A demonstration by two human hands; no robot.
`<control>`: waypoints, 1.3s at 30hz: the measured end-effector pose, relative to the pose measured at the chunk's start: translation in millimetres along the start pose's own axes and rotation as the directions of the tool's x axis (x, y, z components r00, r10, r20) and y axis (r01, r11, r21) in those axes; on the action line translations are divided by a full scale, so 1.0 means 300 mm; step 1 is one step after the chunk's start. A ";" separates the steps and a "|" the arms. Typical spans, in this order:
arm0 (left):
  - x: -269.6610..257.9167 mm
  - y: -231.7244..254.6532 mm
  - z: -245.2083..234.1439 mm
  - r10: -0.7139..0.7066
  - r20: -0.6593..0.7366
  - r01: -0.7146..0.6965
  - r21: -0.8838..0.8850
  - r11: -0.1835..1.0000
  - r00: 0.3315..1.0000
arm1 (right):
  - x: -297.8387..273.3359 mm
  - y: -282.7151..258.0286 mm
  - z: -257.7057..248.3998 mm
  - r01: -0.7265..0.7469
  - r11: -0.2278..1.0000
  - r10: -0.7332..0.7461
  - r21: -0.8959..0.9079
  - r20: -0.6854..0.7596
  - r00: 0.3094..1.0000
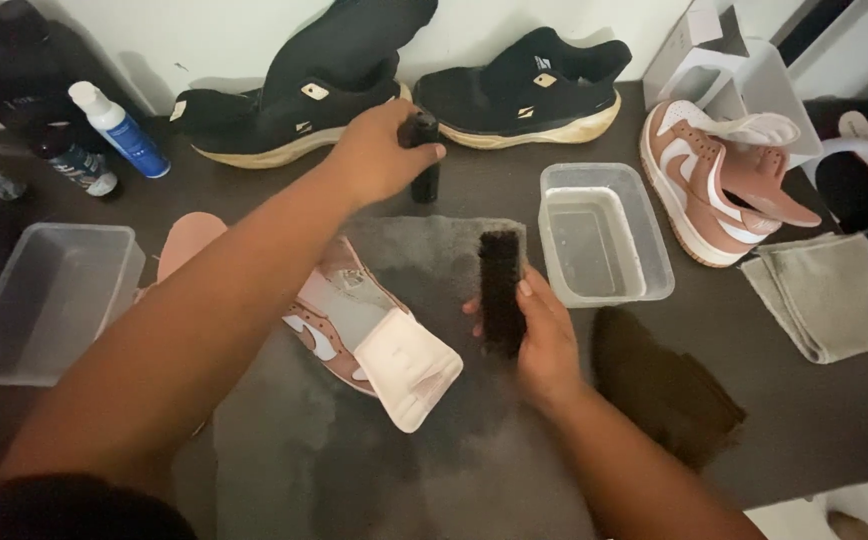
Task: The person scrubs the white heel counter of a pink Nike sneaker using a dark brush. They apply a liquid from a black bottle to the brush, then repeatedly dip the brush into a water container to rinse it while continuing to scrub the same area.
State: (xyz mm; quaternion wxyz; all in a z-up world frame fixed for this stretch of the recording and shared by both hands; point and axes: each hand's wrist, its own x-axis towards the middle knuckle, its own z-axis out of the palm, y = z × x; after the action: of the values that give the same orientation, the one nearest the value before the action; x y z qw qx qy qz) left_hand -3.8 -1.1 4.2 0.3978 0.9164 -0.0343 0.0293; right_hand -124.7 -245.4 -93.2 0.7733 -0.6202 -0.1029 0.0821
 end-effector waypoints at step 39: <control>-0.722 0.012 0.093 0.408 -0.055 -0.245 0.723 0.646 0.912 | -0.061 -0.079 0.090 0.013 0.985 -0.016 -0.174 -0.014 1.000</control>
State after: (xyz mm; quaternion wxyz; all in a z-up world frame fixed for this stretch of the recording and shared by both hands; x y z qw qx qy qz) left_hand -219.2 -15.3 -29.8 0.0085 0.9672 -0.1433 0.2094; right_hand -149.6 -229.9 -65.4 0.7177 -0.6850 -0.1081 0.0624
